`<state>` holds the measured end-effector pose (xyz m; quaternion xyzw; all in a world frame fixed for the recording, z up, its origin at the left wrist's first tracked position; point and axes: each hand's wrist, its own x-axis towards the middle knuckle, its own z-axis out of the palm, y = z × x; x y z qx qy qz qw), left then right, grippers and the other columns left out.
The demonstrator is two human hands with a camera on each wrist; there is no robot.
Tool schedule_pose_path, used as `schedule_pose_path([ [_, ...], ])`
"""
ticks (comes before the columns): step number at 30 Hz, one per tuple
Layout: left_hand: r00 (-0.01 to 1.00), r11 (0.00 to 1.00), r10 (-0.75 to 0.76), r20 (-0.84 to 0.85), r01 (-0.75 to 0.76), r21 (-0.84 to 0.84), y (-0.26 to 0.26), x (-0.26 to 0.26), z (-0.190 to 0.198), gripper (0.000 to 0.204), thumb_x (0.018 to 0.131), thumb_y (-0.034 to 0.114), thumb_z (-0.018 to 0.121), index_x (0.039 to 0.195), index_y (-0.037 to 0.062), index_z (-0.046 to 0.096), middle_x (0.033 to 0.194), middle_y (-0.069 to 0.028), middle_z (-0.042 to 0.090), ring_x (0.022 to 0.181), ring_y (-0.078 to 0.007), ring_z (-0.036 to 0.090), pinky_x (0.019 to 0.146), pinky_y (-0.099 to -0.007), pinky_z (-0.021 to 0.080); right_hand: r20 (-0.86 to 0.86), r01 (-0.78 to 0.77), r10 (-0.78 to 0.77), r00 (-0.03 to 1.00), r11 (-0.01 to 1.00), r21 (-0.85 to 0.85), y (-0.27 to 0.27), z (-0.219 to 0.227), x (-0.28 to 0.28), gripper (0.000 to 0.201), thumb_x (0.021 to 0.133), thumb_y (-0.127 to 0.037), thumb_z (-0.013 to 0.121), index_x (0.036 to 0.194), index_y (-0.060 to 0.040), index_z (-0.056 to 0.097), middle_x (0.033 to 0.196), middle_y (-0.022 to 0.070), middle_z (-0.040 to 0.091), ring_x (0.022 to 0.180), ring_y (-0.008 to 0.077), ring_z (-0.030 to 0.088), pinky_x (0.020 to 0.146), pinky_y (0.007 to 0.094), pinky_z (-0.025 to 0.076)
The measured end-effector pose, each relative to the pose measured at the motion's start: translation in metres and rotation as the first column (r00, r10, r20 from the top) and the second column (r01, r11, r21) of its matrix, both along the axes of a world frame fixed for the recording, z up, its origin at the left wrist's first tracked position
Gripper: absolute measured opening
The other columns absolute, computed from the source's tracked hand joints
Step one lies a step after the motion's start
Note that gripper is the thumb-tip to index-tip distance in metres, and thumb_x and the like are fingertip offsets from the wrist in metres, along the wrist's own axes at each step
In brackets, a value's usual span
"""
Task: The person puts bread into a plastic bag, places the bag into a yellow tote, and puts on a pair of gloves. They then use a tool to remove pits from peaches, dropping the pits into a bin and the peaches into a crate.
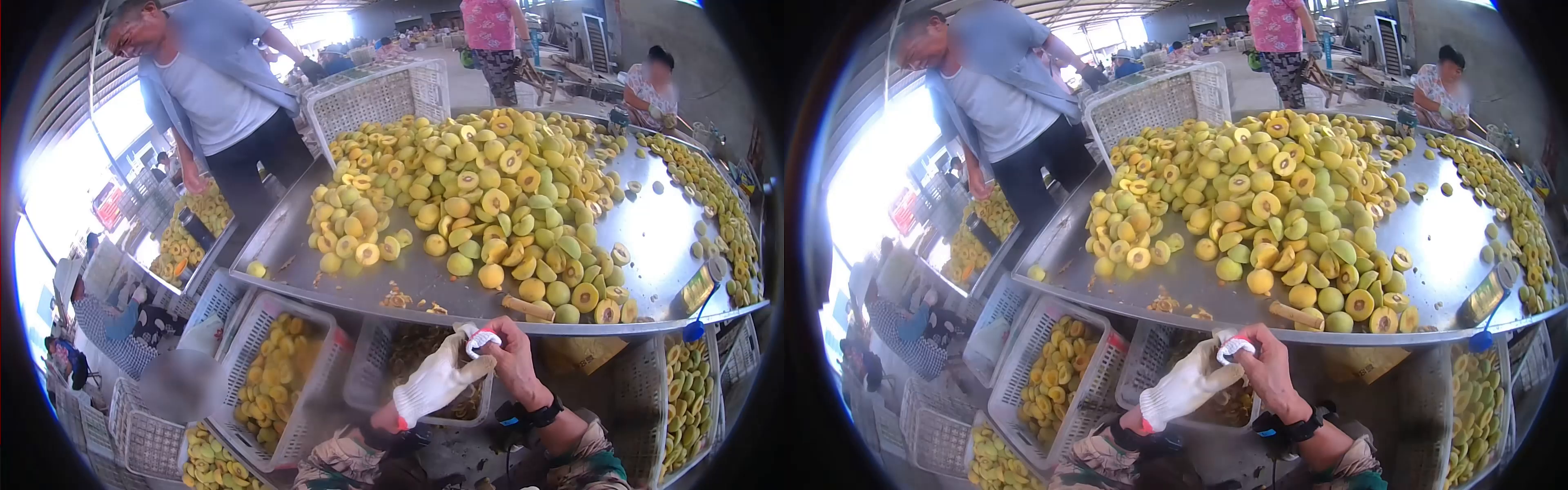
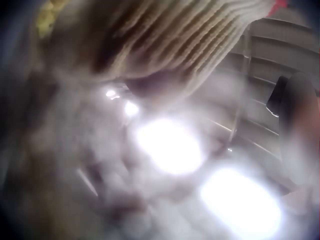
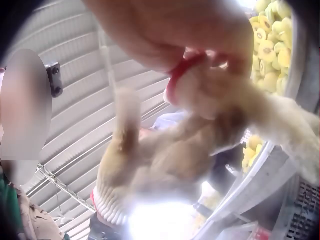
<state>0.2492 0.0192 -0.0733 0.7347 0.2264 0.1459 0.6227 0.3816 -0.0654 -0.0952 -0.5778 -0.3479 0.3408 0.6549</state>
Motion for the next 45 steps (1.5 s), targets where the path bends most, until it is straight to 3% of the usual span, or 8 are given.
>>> schedule_pose_path([
  [5, 0.974, 0.974, 0.226, -0.001, -0.226, 0.019, -0.007, -0.014, -0.007, 0.034, 0.088, 0.022, 0.065, 0.111, -0.0015, 0.057, 0.094, -0.0076, 0.064, 0.082, -0.0119, 0.061, 0.073, -0.0280, 0.048, -0.495, -0.251, 0.285, 0.821, 0.958, 0.135, -0.006, -0.004, 0.007, 0.022, 0.078, 0.008, 0.053, 0.098, -0.0020, 0.056, 0.096, 0.0071, 0.065, 0.086, 0.0149, 0.063, 0.076, 0.0287, 0.055],
  [10, 0.852, 0.660, 0.518, 0.076, -0.455, 0.598, 0.000, -0.035, -0.032, 0.018, 0.084, 0.009, 0.058, 0.102, 0.0032, 0.059, 0.084, -0.0183, 0.066, 0.079, -0.0380, 0.064, 0.069, -0.0421, 0.051, -0.295, -0.225, 0.246, 0.923, 0.969, 0.106, -0.005, -0.002, -0.013, 0.015, 0.080, 0.005, 0.056, 0.089, -0.0056, 0.053, 0.089, 0.0020, 0.060, 0.081, 0.0088, 0.056, 0.073, 0.0241, 0.047],
  [14, 0.781, 0.742, 0.597, 0.183, -0.451, -0.496, 0.005, -0.054, -0.043, 0.014, 0.089, 0.007, 0.057, 0.102, 0.0010, 0.058, 0.100, -0.0118, 0.066, 0.092, -0.0244, 0.065, 0.073, -0.0343, 0.053, 0.084, -0.173, 0.184, 0.979, 0.977, -0.124, 0.003, -0.012, -0.023, 0.012, 0.079, -0.002, 0.058, 0.083, -0.0059, 0.047, 0.079, -0.0023, 0.049, 0.071, 0.0054, 0.048, 0.063, 0.0220, 0.042],
  [19, 0.713, 0.662, 0.541, 0.446, -0.035, -0.748, -0.023, -0.068, -0.036, 0.017, 0.089, 0.006, 0.059, 0.105, 0.0027, 0.058, 0.102, -0.0063, 0.063, 0.087, -0.0130, 0.062, 0.071, -0.0271, 0.052, 0.092, -0.219, 0.237, 0.967, 0.961, -0.172, 0.014, -0.051, -0.030, 0.013, 0.081, -0.015, 0.054, 0.087, -0.0051, 0.048, 0.079, -0.0004, 0.050, 0.069, 0.0059, 0.045, 0.060, 0.0212, 0.038],
  [27, 0.668, 0.654, 0.741, 0.059, -0.739, 0.160, -0.022, -0.077, -0.067, 0.021, 0.090, 0.018, 0.058, 0.102, 0.0007, 0.061, 0.092, -0.0122, 0.067, 0.084, -0.0189, 0.066, 0.075, -0.0292, 0.050, 0.292, -0.346, 0.314, 0.904, 0.936, 0.067, 0.005, -0.023, -0.052, 0.021, 0.080, -0.002, 0.065, 0.099, -0.0051, 0.056, 0.085, -0.0014, 0.053, 0.078, 0.0091, 0.052, 0.070, 0.0246, 0.044],
  [35, 0.696, 0.577, 0.676, 0.242, -0.704, 0.415, -0.038, -0.079, -0.070, 0.016, 0.088, 0.022, 0.061, 0.099, 0.0097, 0.063, 0.087, -0.0112, 0.067, 0.080, -0.0321, 0.065, 0.069, -0.0384, 0.050, 0.594, -0.311, 0.575, 0.562, 0.813, -0.492, 0.010, -0.041, -0.073, 0.016, 0.092, -0.009, 0.054, 0.099, 0.0016, 0.063, 0.086, 0.0141, 0.067, 0.081, 0.0111, 0.064, 0.066, 0.0291, 0.050],
  [41, 0.830, 0.571, 0.494, 0.257, -0.533, 0.624, -0.058, -0.089, -0.086, 0.019, 0.080, 0.020, 0.068, 0.095, 0.0100, 0.063, 0.085, -0.0095, 0.064, 0.081, -0.0303, 0.062, 0.073, -0.0416, 0.048, -0.339, -0.712, 0.662, 0.668, 0.701, -0.034, 0.030, -0.039, -0.070, 0.034, 0.098, -0.012, 0.044, 0.127, -0.0022, 0.057, 0.120, 0.0117, 0.063, 0.106, 0.0223, 0.063, 0.090, 0.0322, 0.051],
  [45, 0.846, 0.574, 0.482, 0.228, -0.502, 0.647, -0.058, -0.090, -0.095, 0.019, 0.081, 0.024, 0.066, 0.090, 0.0081, 0.065, 0.082, -0.0104, 0.062, 0.080, -0.0320, 0.061, 0.072, -0.0425, 0.047, -0.066, -0.654, 0.652, 0.755, 0.757, 0.003, 0.030, -0.053, -0.059, 0.027, 0.093, -0.009, 0.051, 0.116, 0.0000, 0.063, 0.112, 0.0094, 0.066, 0.100, 0.0200, 0.065, 0.087, 0.0300, 0.052],
])
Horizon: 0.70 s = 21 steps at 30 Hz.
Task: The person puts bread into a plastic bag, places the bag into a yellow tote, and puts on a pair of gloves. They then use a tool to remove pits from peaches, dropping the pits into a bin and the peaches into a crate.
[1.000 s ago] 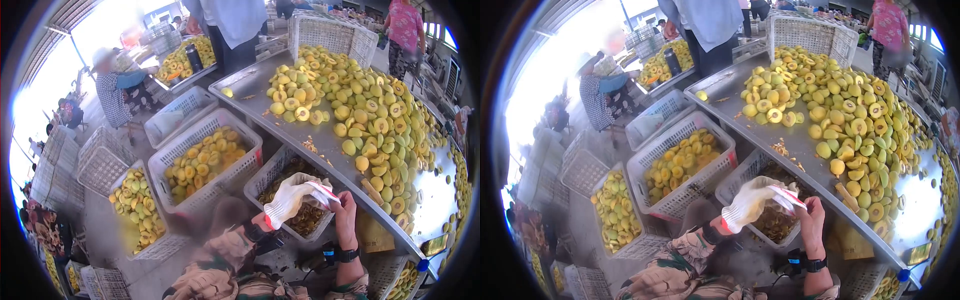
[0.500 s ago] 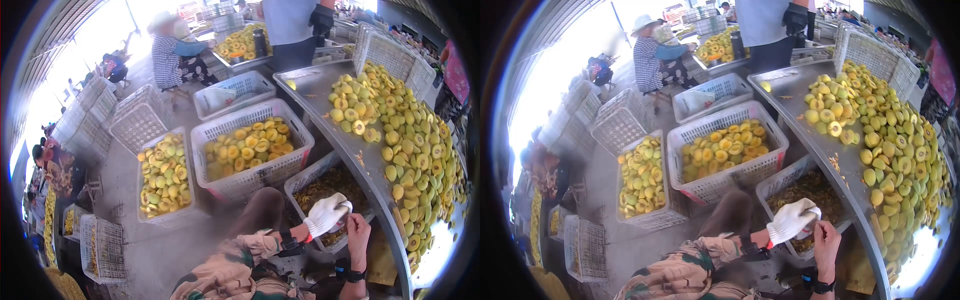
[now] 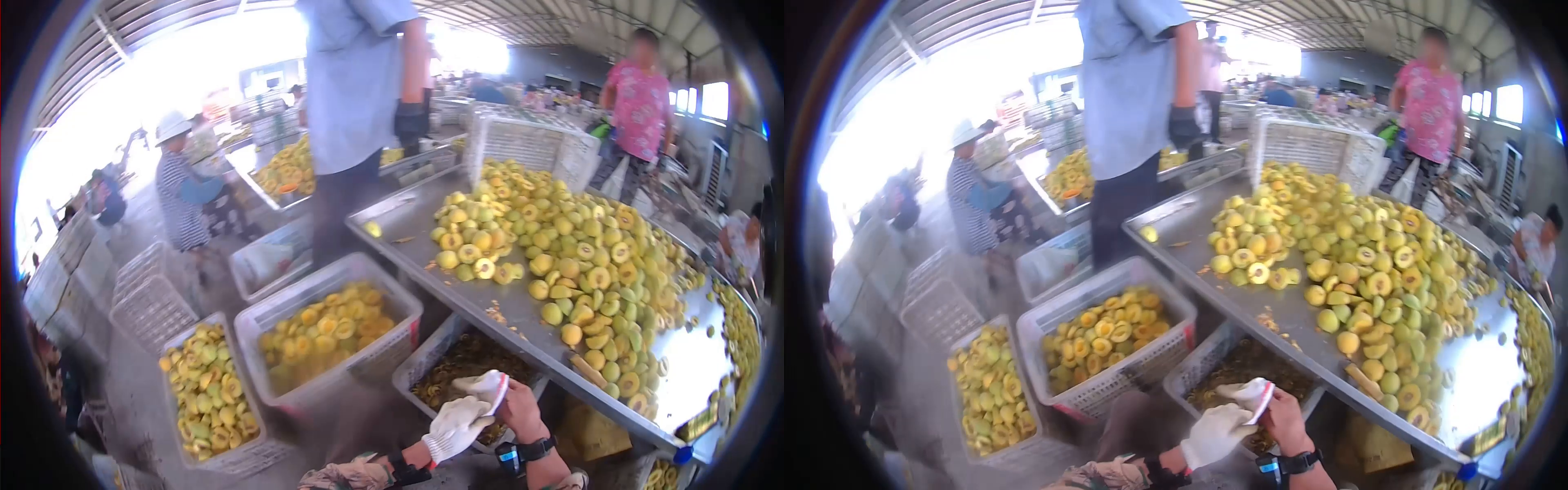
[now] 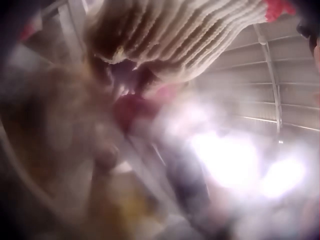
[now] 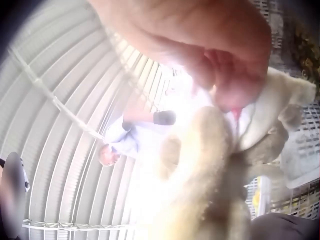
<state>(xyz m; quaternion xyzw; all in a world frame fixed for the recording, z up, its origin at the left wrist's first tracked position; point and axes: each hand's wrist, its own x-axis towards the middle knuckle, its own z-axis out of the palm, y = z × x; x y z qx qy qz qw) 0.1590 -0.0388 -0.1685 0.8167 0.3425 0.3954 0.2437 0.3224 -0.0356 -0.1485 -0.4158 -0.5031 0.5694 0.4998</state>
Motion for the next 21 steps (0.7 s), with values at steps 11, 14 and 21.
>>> schedule_pose_path([
  [11, 0.993, 0.993, -0.040, 0.111, 0.052, -0.104, 0.017, 0.011, 0.047, 0.013, 0.077, 0.016, 0.070, 0.083, 0.0045, 0.066, 0.077, -0.0145, 0.062, 0.072, -0.0351, 0.060, 0.065, -0.0441, 0.046, 0.575, 0.224, -0.258, 0.776, 0.966, 0.130, 0.000, -0.054, -0.001, 0.024, 0.085, -0.011, 0.065, 0.109, -0.0064, 0.062, 0.098, 0.0133, 0.067, 0.093, 0.0238, 0.065, 0.081, 0.0344, 0.051],
  [14, 0.996, 0.996, -0.077, 0.049, 0.075, 0.045, 0.017, 0.016, 0.037, 0.012, 0.077, 0.017, 0.069, 0.082, 0.0059, 0.067, 0.075, -0.0132, 0.063, 0.074, -0.0336, 0.061, 0.065, -0.0439, 0.045, 0.718, 0.103, -0.235, 0.655, 0.969, 0.224, -0.005, -0.057, 0.010, 0.025, 0.083, -0.014, 0.065, 0.107, -0.0062, 0.060, 0.099, 0.0192, 0.065, 0.095, 0.0372, 0.062, 0.080, 0.0404, 0.051],
  [21, 0.913, 0.996, -0.005, -0.409, 0.039, 0.076, 0.012, 0.022, 0.064, 0.022, 0.078, 0.019, 0.069, 0.099, 0.0124, 0.068, 0.094, -0.0064, 0.064, 0.090, -0.0281, 0.058, 0.080, -0.0404, 0.041, 0.686, 0.326, -0.254, 0.682, 0.945, 0.025, -0.019, -0.025, 0.014, 0.025, 0.087, -0.020, 0.061, 0.103, -0.0019, 0.057, 0.088, 0.0169, 0.066, 0.076, 0.0337, 0.066, 0.070, 0.0410, 0.052],
])
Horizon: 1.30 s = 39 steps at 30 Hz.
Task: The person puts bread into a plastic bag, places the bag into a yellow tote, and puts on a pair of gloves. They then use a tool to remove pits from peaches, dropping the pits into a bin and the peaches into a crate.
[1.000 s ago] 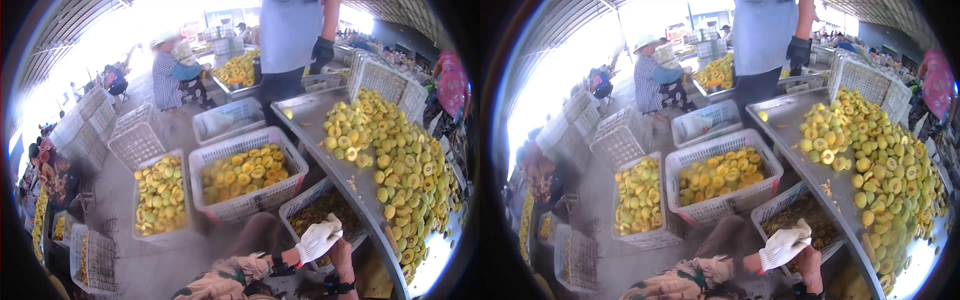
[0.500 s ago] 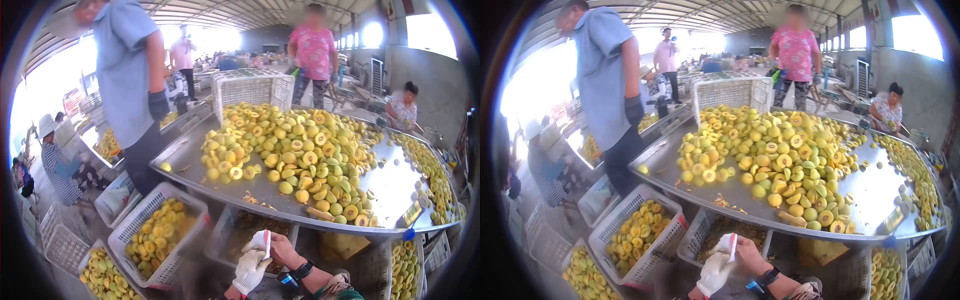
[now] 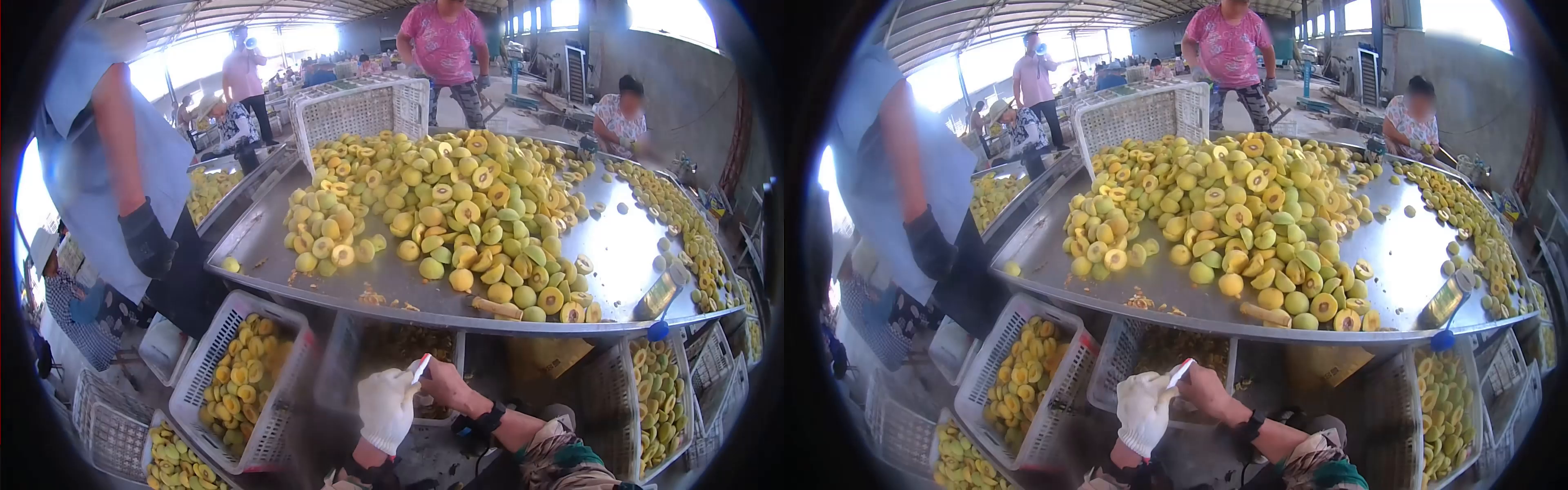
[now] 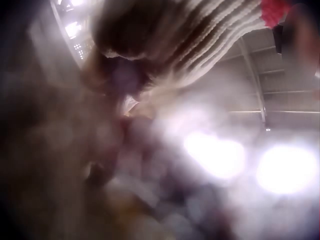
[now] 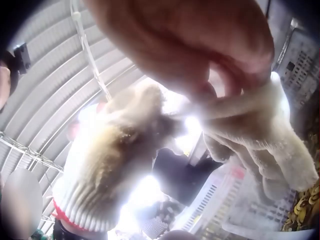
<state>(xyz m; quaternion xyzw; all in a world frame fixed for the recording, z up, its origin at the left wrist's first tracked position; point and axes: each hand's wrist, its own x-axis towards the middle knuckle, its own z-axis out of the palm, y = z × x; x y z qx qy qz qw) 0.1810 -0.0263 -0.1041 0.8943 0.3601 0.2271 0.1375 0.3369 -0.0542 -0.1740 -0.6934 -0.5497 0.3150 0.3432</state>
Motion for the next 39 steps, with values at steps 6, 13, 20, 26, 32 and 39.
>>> schedule_pose_path([
  [6, 0.893, 0.986, -0.163, 0.420, 0.155, 0.055, -0.008, 0.026, -0.001, 0.015, 0.081, 0.018, 0.063, 0.089, 0.0069, 0.066, 0.085, -0.0146, 0.063, 0.082, -0.0353, 0.059, 0.071, -0.0441, 0.045, -0.389, -0.319, 0.441, 0.809, 0.885, 0.339, -0.001, 0.042, 0.010, 0.033, 0.087, -0.018, 0.061, 0.118, -0.0046, 0.060, 0.120, 0.0111, 0.062, 0.108, 0.0246, 0.060, 0.095, 0.0343, 0.044],
  [13, 0.873, 0.990, -0.141, 0.467, 0.127, 0.062, -0.025, 0.033, 0.001, 0.021, 0.078, 0.008, 0.070, 0.097, 0.0065, 0.060, 0.095, -0.0129, 0.057, 0.088, -0.0339, 0.054, 0.077, -0.0414, 0.043, -0.968, -0.106, 0.230, 0.099, 0.970, 0.220, 0.011, 0.048, 0.028, 0.040, 0.100, -0.017, 0.046, 0.135, 0.0003, 0.042, 0.125, 0.0156, 0.055, 0.109, 0.0254, 0.060, 0.092, 0.0371, 0.054],
  [20, 0.823, 0.974, -0.202, 0.530, 0.224, 0.024, -0.051, 0.043, 0.007, 0.025, 0.075, 0.007, 0.073, 0.098, 0.0080, 0.063, 0.097, -0.0112, 0.058, 0.088, -0.0341, 0.054, 0.077, -0.0411, 0.043, -0.759, -0.032, 0.369, 0.536, 0.908, 0.418, 0.005, 0.046, 0.026, 0.024, 0.091, -0.020, 0.061, 0.108, -0.0041, 0.058, 0.103, 0.0039, 0.060, 0.092, 0.0123, 0.057, 0.082, 0.0273, 0.047],
  [26, 0.820, 0.976, -0.124, 0.559, 0.201, -0.078, -0.026, 0.035, 0.018, 0.016, 0.081, 0.005, 0.066, 0.097, 0.0046, 0.065, 0.100, -0.0127, 0.060, 0.093, -0.0307, 0.057, 0.080, -0.0371, 0.045, -0.795, -0.178, 0.362, 0.486, 0.932, 0.316, 0.006, 0.038, 0.027, 0.038, 0.092, -0.020, 0.059, 0.124, -0.0009, 0.054, 0.126, 0.0109, 0.057, 0.110, 0.0167, 0.057, 0.091, 0.0291, 0.045],
  [32, 0.874, 0.969, -0.241, 0.423, 0.243, 0.051, -0.033, 0.034, 0.019, 0.019, 0.078, 0.005, 0.070, 0.096, 0.0059, 0.063, 0.097, -0.0113, 0.060, 0.090, -0.0306, 0.057, 0.079, -0.0379, 0.045, -0.490, -0.289, 0.599, 0.633, 0.770, 0.569, 0.002, 0.072, 0.025, 0.039, 0.091, -0.020, 0.060, 0.124, 0.0006, 0.053, 0.121, 0.0132, 0.058, 0.106, 0.0205, 0.059, 0.092, 0.0312, 0.047],
  [39, 0.785, 0.868, 0.091, 0.613, 0.239, -0.436, -0.040, 0.037, -0.009, 0.013, 0.085, 0.003, 0.064, 0.096, -0.0017, 0.060, 0.094, -0.0101, 0.059, 0.087, -0.0187, 0.057, 0.078, -0.0299, 0.045, -0.875, -0.013, 0.375, 0.307, 0.921, 0.391, -0.005, 0.074, 0.030, 0.014, 0.087, -0.008, 0.061, 0.099, -0.0013, 0.057, 0.101, 0.0061, 0.061, 0.088, 0.0152, 0.058, 0.078, 0.0284, 0.048],
])
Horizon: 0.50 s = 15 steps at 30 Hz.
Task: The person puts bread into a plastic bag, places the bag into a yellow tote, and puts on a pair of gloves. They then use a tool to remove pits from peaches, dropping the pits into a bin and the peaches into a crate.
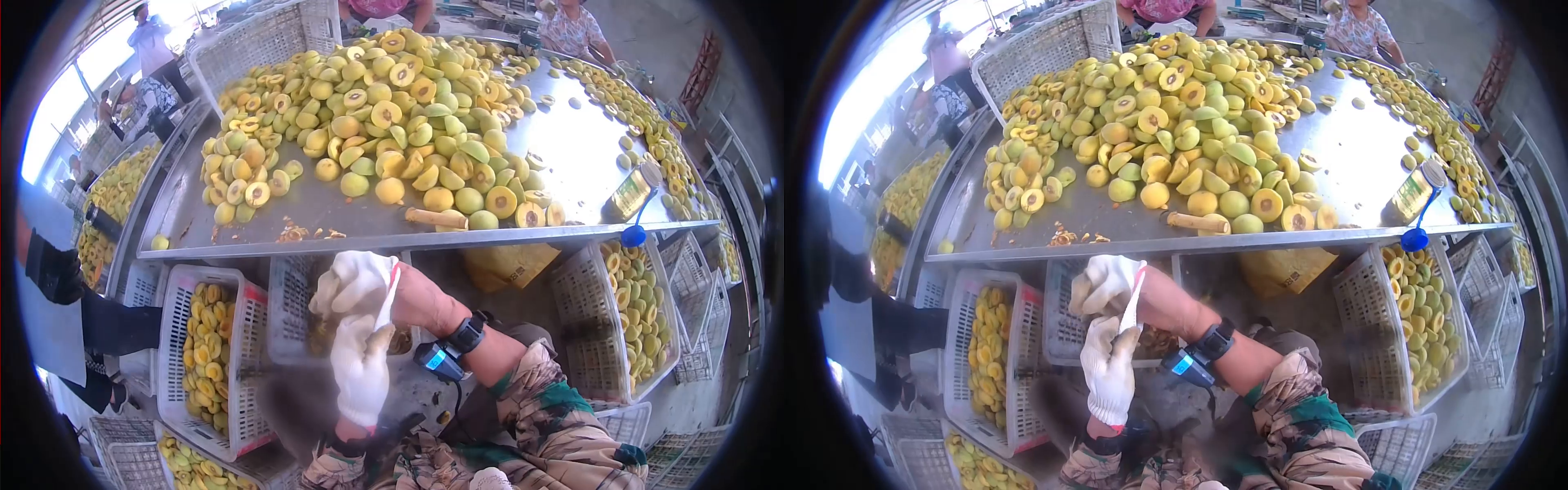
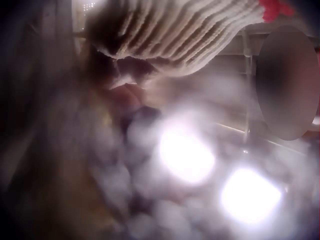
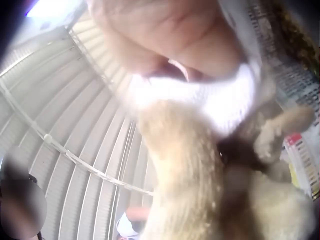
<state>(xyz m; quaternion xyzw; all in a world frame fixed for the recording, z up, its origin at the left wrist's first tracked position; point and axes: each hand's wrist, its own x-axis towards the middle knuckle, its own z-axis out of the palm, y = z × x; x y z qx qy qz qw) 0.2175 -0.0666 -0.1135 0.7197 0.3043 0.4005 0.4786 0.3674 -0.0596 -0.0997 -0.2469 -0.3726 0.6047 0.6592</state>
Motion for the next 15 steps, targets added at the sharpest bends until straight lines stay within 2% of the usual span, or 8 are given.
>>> schedule_pose_path([
  [2, 1.000, 1.000, -0.004, 0.003, 0.004, 0.017, 0.003, 0.001, 0.006, 0.012, 0.085, 0.004, 0.065, 0.095, -0.0014, 0.060, 0.094, -0.0107, 0.059, 0.087, -0.0199, 0.058, 0.079, -0.0303, 0.045, -0.256, -0.108, 0.067, 0.964, 0.983, -0.148, -0.003, -0.011, 0.004, 0.040, 0.088, -0.005, 0.063, 0.126, -0.0023, 0.052, 0.116, 0.0087, 0.061, 0.100, 0.0178, 0.060, 0.089, 0.0329, 0.049],
  [3, 0.993, 0.961, -0.001, -0.119, 0.034, 0.275, 0.004, -0.001, 0.008, 0.013, 0.082, 0.003, 0.067, 0.093, -0.0008, 0.061, 0.095, -0.0114, 0.059, 0.088, -0.0220, 0.059, 0.079, -0.0315, 0.046, 0.336, 0.038, -0.010, 0.942, 0.996, -0.078, -0.006, 0.008, 0.004, 0.042, 0.089, -0.007, 0.063, 0.128, -0.0027, 0.051, 0.119, 0.0063, 0.059, 0.104, 0.0183, 0.059, 0.091, 0.0339, 0.048],
  [4, 0.996, 0.949, 0.019, -0.089, 0.010, 0.316, -0.005, 0.002, 0.003, 0.018, 0.077, 0.002, 0.071, 0.092, 0.0018, 0.062, 0.096, -0.0122, 0.060, 0.089, -0.0262, 0.059, 0.079, -0.0353, 0.046, 0.270, -0.018, 0.011, 0.963, 1.000, 0.025, -0.003, -0.004, 0.001, 0.035, 0.089, -0.011, 0.063, 0.123, -0.0028, 0.056, 0.116, 0.0023, 0.059, 0.101, 0.0160, 0.058, 0.086, 0.0323, 0.049],
  [6, 0.981, 0.858, -0.023, -0.194, 0.119, 0.500, -0.009, 0.004, 0.009, 0.024, 0.073, 0.002, 0.074, 0.093, 0.0045, 0.062, 0.096, -0.0122, 0.060, 0.091, -0.0296, 0.057, 0.080, -0.0387, 0.045, 0.686, -0.031, -0.190, 0.703, 0.954, 0.297, 0.007, -0.019, 0.010, 0.021, 0.093, -0.016, 0.059, 0.108, -0.0017, 0.061, 0.099, 0.0048, 0.062, 0.087, 0.0149, 0.061, 0.075, 0.0298, 0.050],
  [11, 0.967, 0.839, -0.036, -0.252, 0.167, 0.518, -0.010, 0.003, 0.001, 0.022, 0.076, 0.001, 0.071, 0.096, 0.0044, 0.063, 0.096, -0.0126, 0.060, 0.090, -0.0315, 0.057, 0.081, -0.0392, 0.044, 0.455, 0.341, -0.356, 0.816, 0.933, 0.120, 0.013, -0.057, -0.012, 0.021, 0.093, -0.021, 0.055, 0.092, -0.0013, 0.062, 0.074, 0.0094, 0.063, 0.069, 0.0171, 0.062, 0.064, 0.0290, 0.050],
  [13, 0.980, 0.942, -0.057, -0.192, 0.117, 0.315, -0.008, 0.000, -0.008, 0.016, 0.081, -0.003, 0.065, 0.096, -0.0001, 0.062, 0.096, -0.0096, 0.059, 0.090, -0.0200, 0.057, 0.081, -0.0305, 0.045, 0.531, 0.378, -0.408, 0.743, 0.910, 0.170, 0.006, -0.040, -0.012, 0.021, 0.091, -0.019, 0.054, 0.094, 0.0004, 0.060, 0.072, 0.0139, 0.062, 0.067, 0.0229, 0.062, 0.062, 0.0316, 0.049],
  [14, 0.982, 0.991, -0.122, -0.141, 0.129, 0.041, -0.012, 0.003, 0.009, 0.014, 0.083, -0.002, 0.063, 0.097, -0.0011, 0.061, 0.095, -0.0083, 0.060, 0.090, -0.0172, 0.056, 0.081, -0.0290, 0.045, 0.718, 0.324, -0.587, 0.374, 0.808, 0.492, 0.005, -0.033, -0.005, 0.019, 0.088, -0.016, 0.054, 0.096, -0.0003, 0.060, 0.071, 0.0170, 0.059, 0.067, 0.0298, 0.060, 0.060, 0.0360, 0.046],
  [15, 0.952, 0.998, -0.032, -0.304, 0.046, 0.038, -0.005, -0.005, 0.012, 0.011, 0.087, 0.001, 0.060, 0.098, -0.0030, 0.061, 0.093, -0.0088, 0.061, 0.087, -0.0176, 0.057, 0.082, -0.0293, 0.045, 0.832, 0.319, -0.493, 0.254, 0.855, 0.409, 0.015, -0.037, -0.009, 0.020, 0.086, -0.016, 0.054, 0.100, -0.0022, 0.061, 0.069, 0.0176, 0.056, 0.068, 0.0340, 0.059, 0.059, 0.0393, 0.044],
])
